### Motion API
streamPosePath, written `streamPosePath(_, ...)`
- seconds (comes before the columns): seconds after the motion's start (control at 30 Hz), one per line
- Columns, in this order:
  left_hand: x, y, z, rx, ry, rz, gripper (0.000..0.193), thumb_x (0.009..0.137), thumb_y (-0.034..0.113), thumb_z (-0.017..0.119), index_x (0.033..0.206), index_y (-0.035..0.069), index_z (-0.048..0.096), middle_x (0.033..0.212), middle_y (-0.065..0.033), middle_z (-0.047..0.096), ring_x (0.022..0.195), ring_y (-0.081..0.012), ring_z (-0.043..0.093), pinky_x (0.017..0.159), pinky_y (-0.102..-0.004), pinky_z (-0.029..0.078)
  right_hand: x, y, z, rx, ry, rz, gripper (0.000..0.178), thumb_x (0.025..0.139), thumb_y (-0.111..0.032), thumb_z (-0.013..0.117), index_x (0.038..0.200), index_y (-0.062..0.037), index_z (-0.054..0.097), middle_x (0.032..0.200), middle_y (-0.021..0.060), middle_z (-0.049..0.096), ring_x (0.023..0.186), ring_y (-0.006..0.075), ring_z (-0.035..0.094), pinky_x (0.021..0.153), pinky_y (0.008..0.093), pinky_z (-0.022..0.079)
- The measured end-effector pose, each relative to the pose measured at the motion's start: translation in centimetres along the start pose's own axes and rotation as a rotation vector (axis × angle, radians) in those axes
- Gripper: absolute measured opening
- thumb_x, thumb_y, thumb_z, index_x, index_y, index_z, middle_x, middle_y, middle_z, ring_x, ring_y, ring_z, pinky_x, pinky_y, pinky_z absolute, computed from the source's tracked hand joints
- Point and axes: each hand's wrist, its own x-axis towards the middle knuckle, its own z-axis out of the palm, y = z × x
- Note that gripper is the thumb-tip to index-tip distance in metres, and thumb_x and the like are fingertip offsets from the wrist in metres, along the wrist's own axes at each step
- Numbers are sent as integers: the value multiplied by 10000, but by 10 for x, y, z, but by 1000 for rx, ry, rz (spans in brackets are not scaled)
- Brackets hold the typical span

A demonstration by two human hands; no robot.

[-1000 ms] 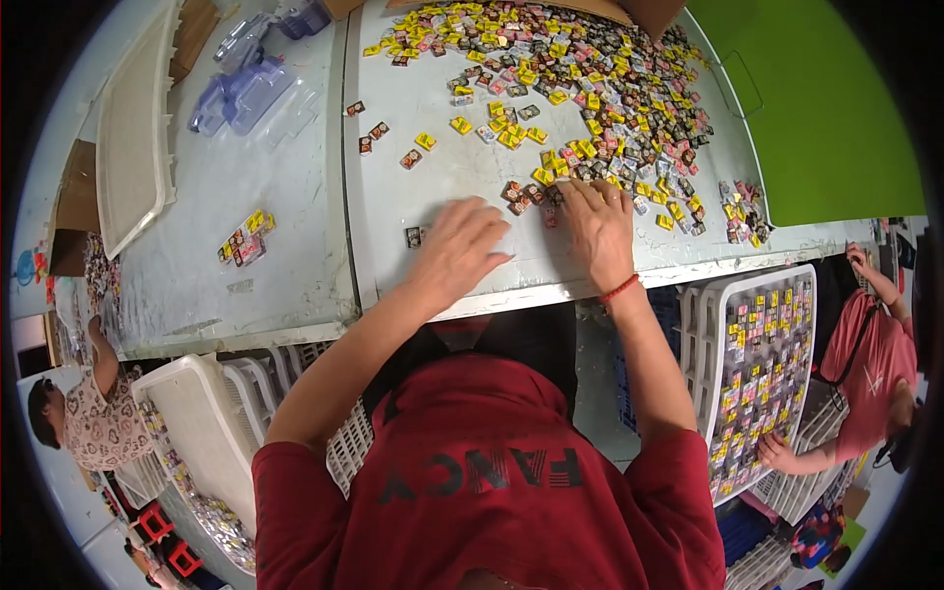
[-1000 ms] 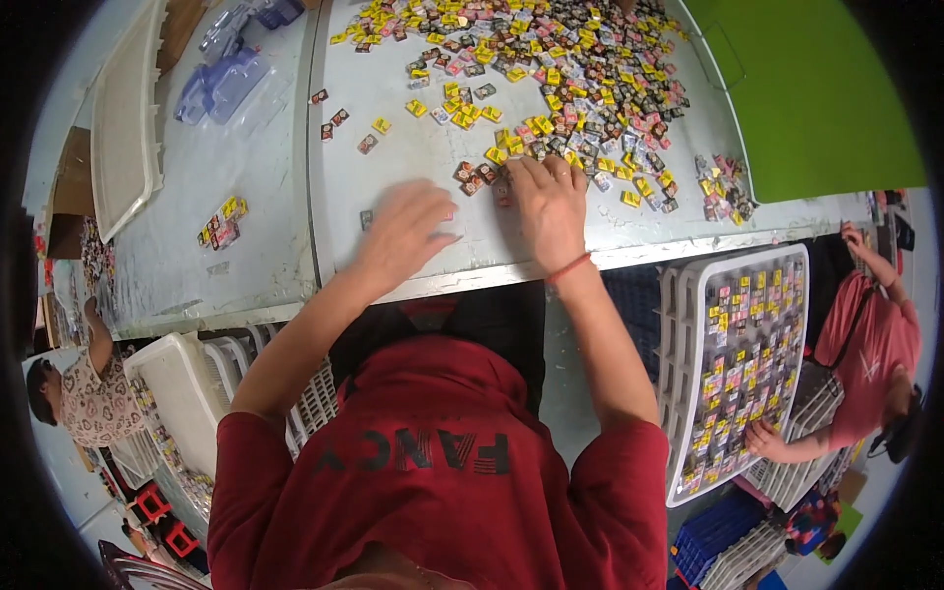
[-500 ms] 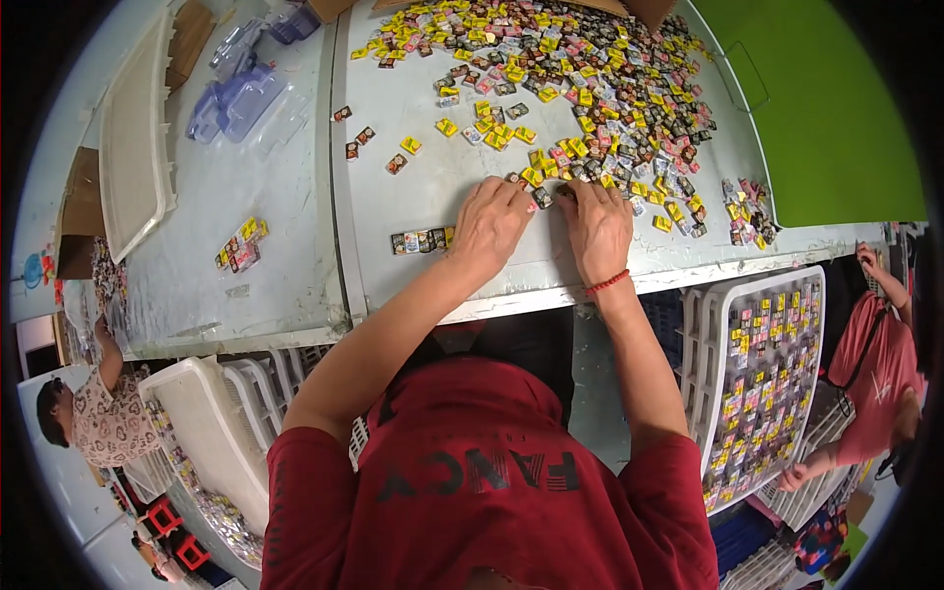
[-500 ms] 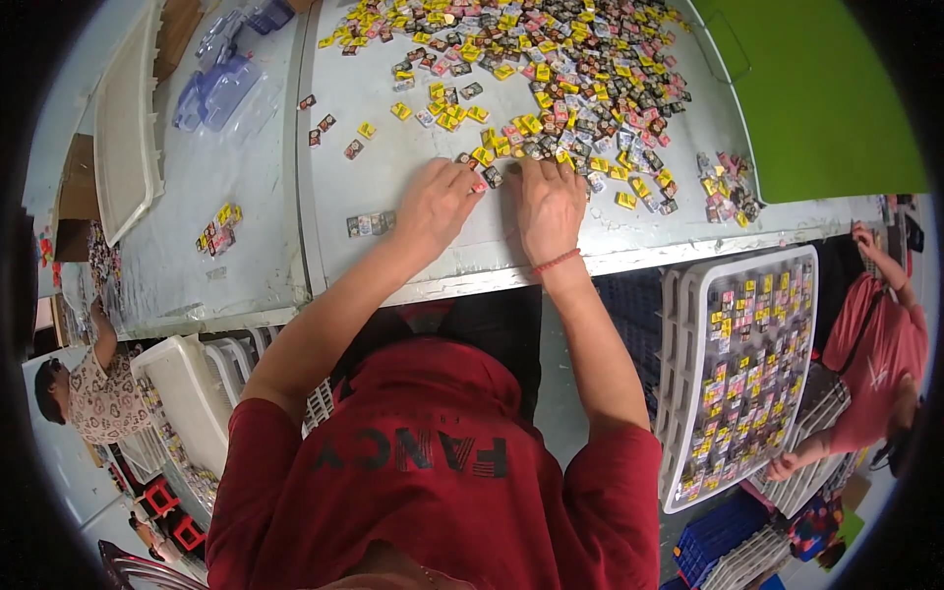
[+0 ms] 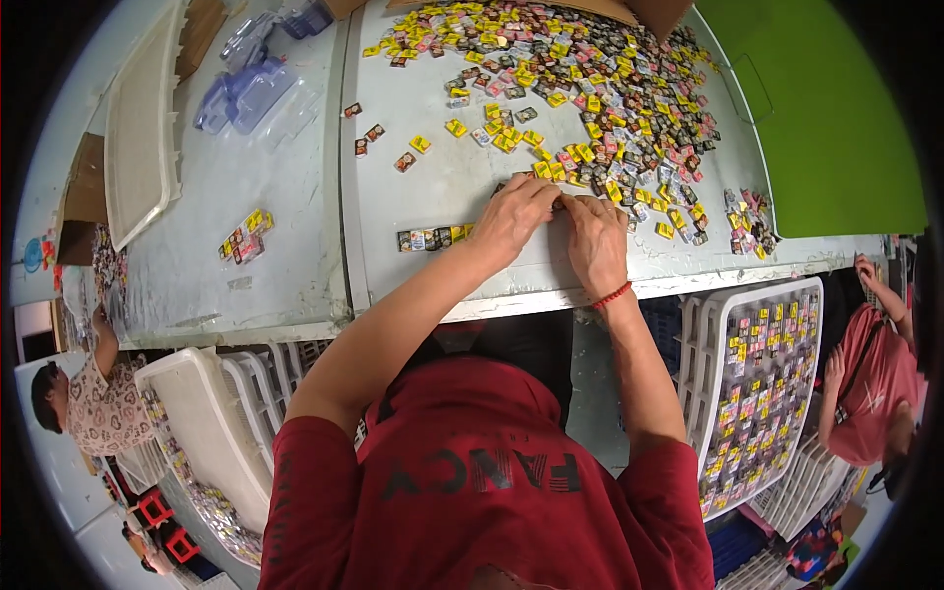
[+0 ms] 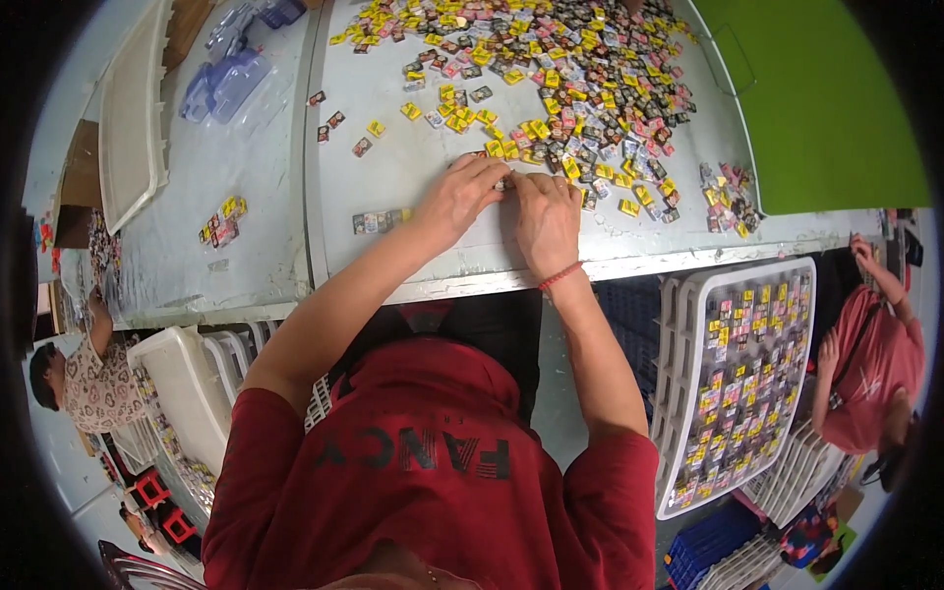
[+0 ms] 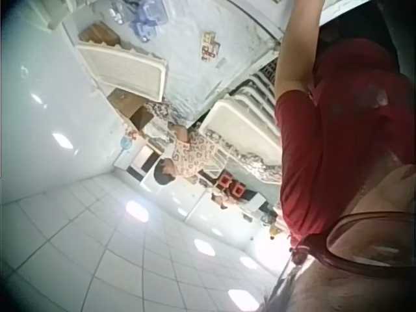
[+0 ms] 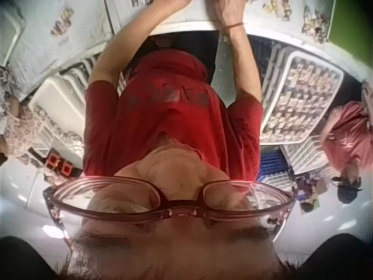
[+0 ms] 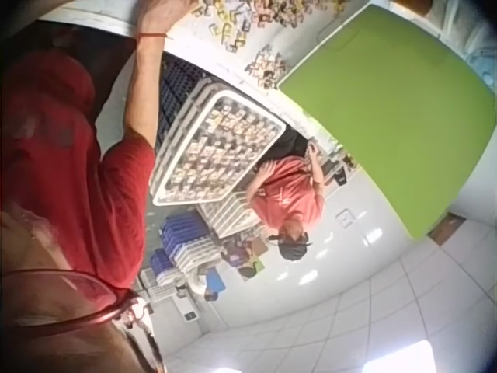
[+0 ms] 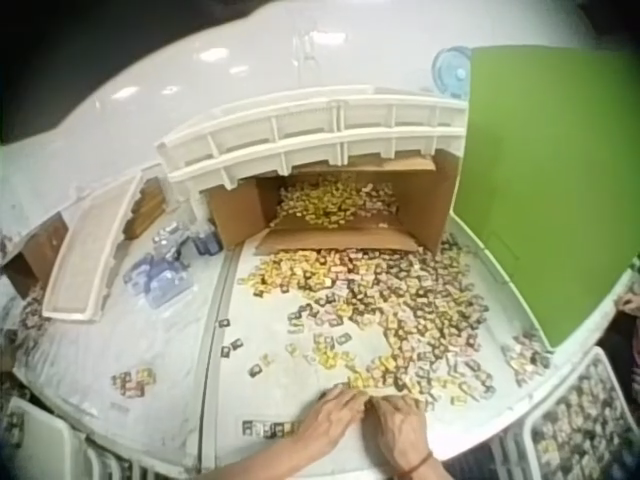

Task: Sorting and arranging small square toy components on a work surface and placing them into containers.

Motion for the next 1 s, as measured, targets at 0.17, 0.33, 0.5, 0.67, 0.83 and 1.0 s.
streamPosePath(0.17,2,-5,10,34,7,59,264,710,78,682,961,29,615,997,-87,636,942,-278,570,821,-369,485,1,2,-4,-5,-65,19,302,780,9,537,1044,-78,657,1020,99,667,935,298,609,840,415,433)
streamPosePath(0.33,5,-5,18,58,7,65,186,729,91,679,901,44,624,935,-70,639,866,-248,559,788,-357,480,-4,9,-8,-27,-24,-17,214,860,-39,545,1043,-72,650,1035,94,669,978,280,618,855,405,440)
streamPosePath(0.5,1,-15,-49,25,142,95,197,764,124,689,950,66,658,896,-58,664,836,-246,603,744,-353,502,-1,-13,-22,37,118,-33,194,827,32,584,997,-35,650,988,125,671,904,279,635,805,370,471)
streamPosePath(0.67,-56,-20,-126,46,91,18,241,766,141,699,987,54,661,977,-58,674,853,-253,612,753,-346,509,-5,-49,-5,294,39,-148,182,788,30,632,958,-26,659,963,135,671,884,298,629,819,375,466)
streamPosePath(0.83,-101,-13,-114,104,25,97,219,752,84,694,958,26,645,954,-57,640,873,-233,576,771,-319,501,-8,-90,17,244,-2,-200,226,791,18,637,1007,-46,652,995,101,653,924,289,593,853,375,443)
streamPosePath(1.0,-104,-16,-95,100,-14,147,227,765,54,630,989,13,636,1028,-78,617,960,-236,562,796,-327,502,-13,-91,26,171,-23,-183,249,791,-8,642,1036,-54,648,1065,91,619,969,285,566,862,386,437)
